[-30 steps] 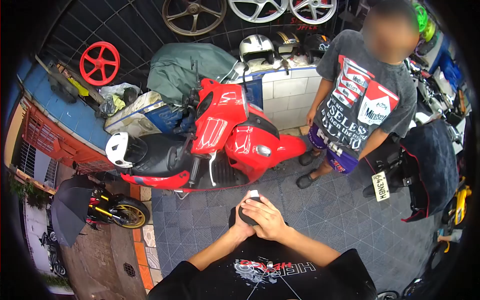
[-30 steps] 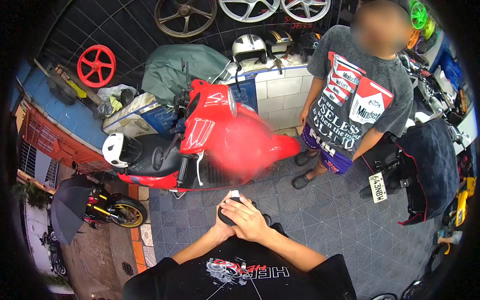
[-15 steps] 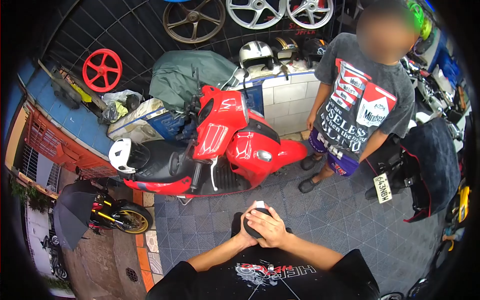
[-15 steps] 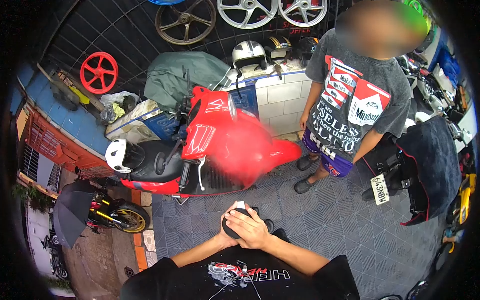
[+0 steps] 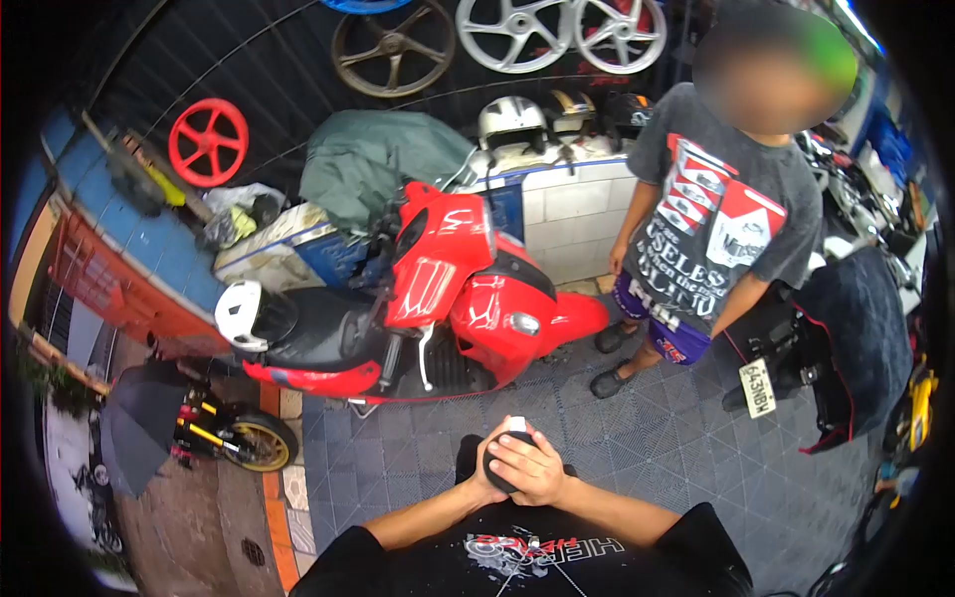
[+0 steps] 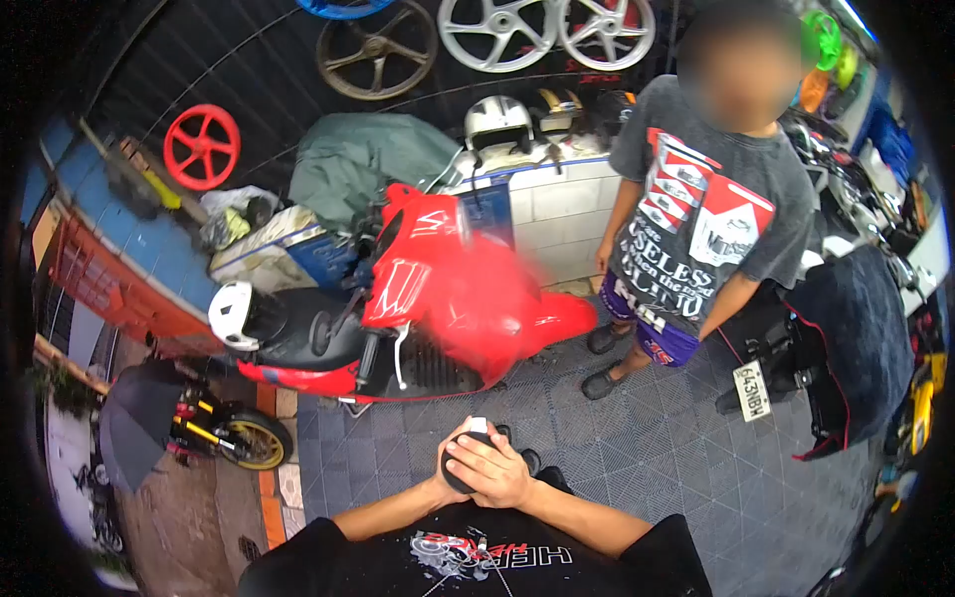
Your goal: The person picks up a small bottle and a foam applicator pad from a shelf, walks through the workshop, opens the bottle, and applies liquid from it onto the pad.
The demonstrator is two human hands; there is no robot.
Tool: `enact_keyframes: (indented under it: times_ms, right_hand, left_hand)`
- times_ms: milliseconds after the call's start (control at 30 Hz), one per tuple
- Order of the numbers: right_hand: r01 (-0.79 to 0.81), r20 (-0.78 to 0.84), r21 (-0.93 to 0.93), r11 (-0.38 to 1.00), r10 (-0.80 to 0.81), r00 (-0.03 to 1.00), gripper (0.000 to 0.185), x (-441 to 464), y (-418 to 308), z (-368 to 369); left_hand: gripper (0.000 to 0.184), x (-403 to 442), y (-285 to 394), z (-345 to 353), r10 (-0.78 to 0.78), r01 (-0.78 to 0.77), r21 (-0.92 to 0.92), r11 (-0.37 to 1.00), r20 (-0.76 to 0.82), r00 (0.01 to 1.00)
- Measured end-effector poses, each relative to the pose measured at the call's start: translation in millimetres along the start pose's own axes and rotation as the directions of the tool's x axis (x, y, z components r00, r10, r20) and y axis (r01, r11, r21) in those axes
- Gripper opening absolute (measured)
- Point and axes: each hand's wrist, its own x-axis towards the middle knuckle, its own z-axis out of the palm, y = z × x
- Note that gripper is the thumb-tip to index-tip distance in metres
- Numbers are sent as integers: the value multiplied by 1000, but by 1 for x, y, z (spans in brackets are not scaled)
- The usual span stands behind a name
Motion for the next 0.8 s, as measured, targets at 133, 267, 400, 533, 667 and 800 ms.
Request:
enact_keyframes:
  times_ms: [133, 267, 400, 533, 667, 800]
  right_hand:
    - [-43, 78, 128, 991, 33, 996, 56, 4, 1, -3]
    - [-101, 177, 208, 973, 64, 982, 54, 31, 11, -31]
    - [-98, 47, -16, 995, 98, 994, 48, 61, 10, -86]
    - [-225, 83, -68, 972, 231, 969, 53, 26, 8, -59]
    - [-316, 151, -70, 946, 323, 934, 51, 0, -5, -36]
    - [-387, 120, 26, 922, 381, 917, 48, -9, -18, -26]
  left_hand:
    - [46, -8, 17, 10, 383, -111, 750, 652, -200, 902]
    - [43, -2, -2, 29, 418, -50, 834, 550, -223, 881]
    - [47, 16, -14, 29, 457, -159, 873, 461, -80, 886]
    - [47, 15, -7, 16, 337, -58, 860, 506, -136, 932]
    - [46, 18, -22, 20, 379, 13, 773, 634, -325, 866]
    - [46, -3, -1, 1, 369, 92, 816, 571, -355, 859]
